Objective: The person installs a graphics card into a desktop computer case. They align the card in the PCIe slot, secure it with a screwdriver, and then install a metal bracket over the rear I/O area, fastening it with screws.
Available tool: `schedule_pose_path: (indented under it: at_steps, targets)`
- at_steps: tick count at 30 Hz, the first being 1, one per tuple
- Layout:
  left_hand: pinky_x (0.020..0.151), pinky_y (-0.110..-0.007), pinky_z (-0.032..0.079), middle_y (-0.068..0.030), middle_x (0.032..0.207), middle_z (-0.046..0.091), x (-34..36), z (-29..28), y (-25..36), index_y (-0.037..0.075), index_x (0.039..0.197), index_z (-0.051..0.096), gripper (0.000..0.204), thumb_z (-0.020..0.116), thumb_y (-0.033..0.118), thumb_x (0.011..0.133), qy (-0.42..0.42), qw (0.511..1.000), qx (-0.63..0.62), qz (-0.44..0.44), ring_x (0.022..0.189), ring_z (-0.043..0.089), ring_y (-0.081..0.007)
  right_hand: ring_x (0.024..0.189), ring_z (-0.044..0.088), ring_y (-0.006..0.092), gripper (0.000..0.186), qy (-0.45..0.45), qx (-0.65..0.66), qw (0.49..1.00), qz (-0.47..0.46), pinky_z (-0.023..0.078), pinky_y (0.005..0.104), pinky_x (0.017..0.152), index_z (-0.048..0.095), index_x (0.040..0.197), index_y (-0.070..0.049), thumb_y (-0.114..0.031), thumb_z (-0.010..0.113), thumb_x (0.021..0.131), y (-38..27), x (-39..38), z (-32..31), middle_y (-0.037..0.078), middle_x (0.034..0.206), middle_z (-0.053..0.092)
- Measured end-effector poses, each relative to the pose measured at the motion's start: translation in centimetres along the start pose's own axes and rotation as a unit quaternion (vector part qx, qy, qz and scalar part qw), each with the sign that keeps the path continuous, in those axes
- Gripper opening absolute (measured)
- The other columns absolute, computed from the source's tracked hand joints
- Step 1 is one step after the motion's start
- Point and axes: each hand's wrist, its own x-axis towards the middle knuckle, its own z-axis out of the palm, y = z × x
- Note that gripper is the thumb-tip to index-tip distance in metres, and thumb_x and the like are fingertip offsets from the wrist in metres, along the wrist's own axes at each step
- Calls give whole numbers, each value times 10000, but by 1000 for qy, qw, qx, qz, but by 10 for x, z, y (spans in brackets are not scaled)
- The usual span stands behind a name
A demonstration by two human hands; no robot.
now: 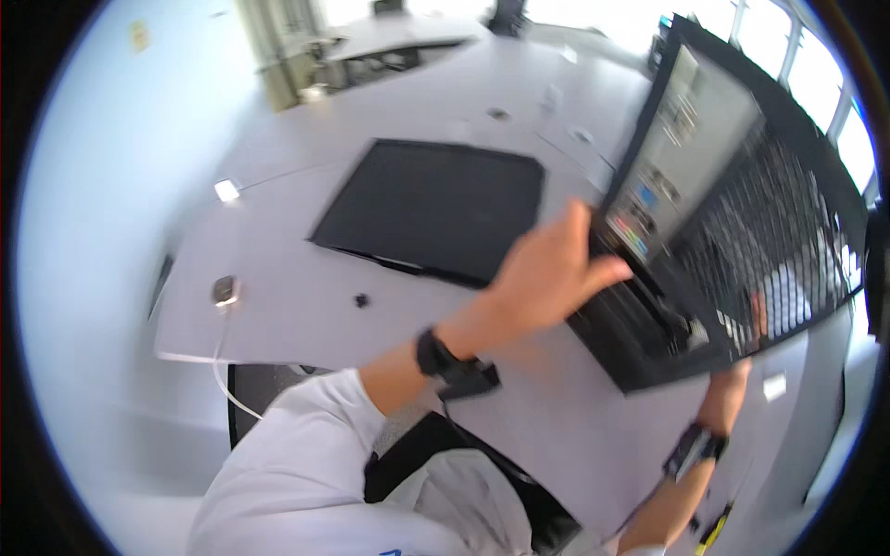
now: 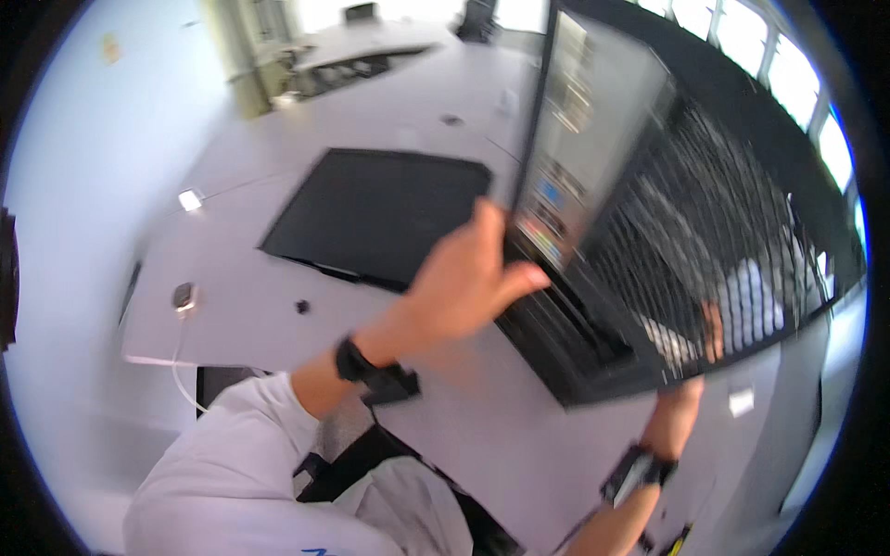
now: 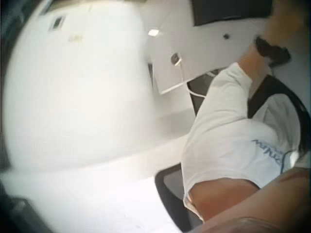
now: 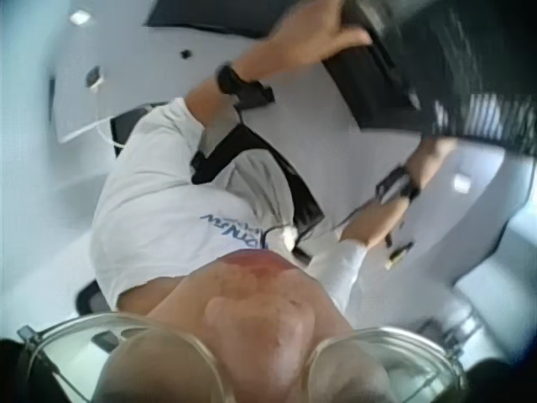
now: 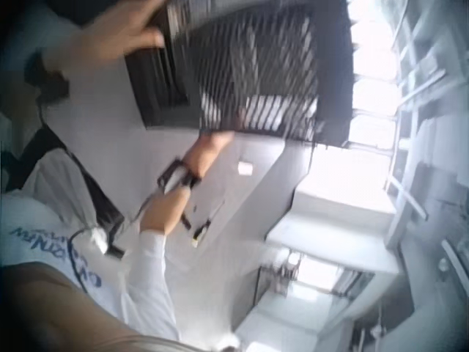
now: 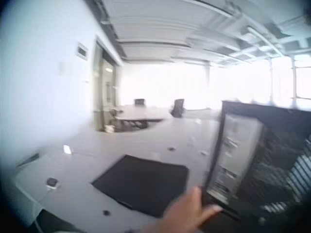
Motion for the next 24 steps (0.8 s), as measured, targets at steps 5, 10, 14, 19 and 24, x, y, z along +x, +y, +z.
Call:
schedule_pose_path:
  at_steps: [5,10,14,19,24]
  targets:
    - [690,-478,543,-297,886,653,7,9,-18,-49,1124,349,565,697,363,954,11,998,-29,50,854,671,-489,1191,608,247,456,22,4,1000,8,511,418,1016,552,1407,-85,-338,560,1027,-1,-12,8,96,1344,604]
    - [686,-435,542,-270,869,649,11,16,-23,-65,1103,327,554,685,336,971,21,994,-59,91,794,673,-449,1195,607,248,456,26,9,1000,3,516,422,1013,554,1403,-84,-341,563,1026,-3,-21,26,95,1354,598]
    - [691,-429,539,-253,867,653,10,19,-23,-60,1104,321,533,674,319,977,14,994,-74,79,796,679,-426,1198,607,248,456,29,6,1000,2,520,424,1010,556,1400,-84,-344,565,1025,0,-23,36,94,1363,593]
    - [661,-410,536,-241,849,650,12,21,-27,-60,1100,319,537,668,331,980,18,991,-91,100,757,676,-411,1201,606,249,455,31,2,1000,2,526,428,1007,557,1395,-83,-347,567,1024,2,-23,38,93,1373,588]
    - [640,-413,532,-241,812,639,12,22,-29,-59,1080,324,543,679,338,974,25,990,-86,108,730,672,-408,1205,606,250,455,33,3,999,0,531,432,1003,559,1391,-82,-350,569,1023,1,-24,42,92,1384,582]
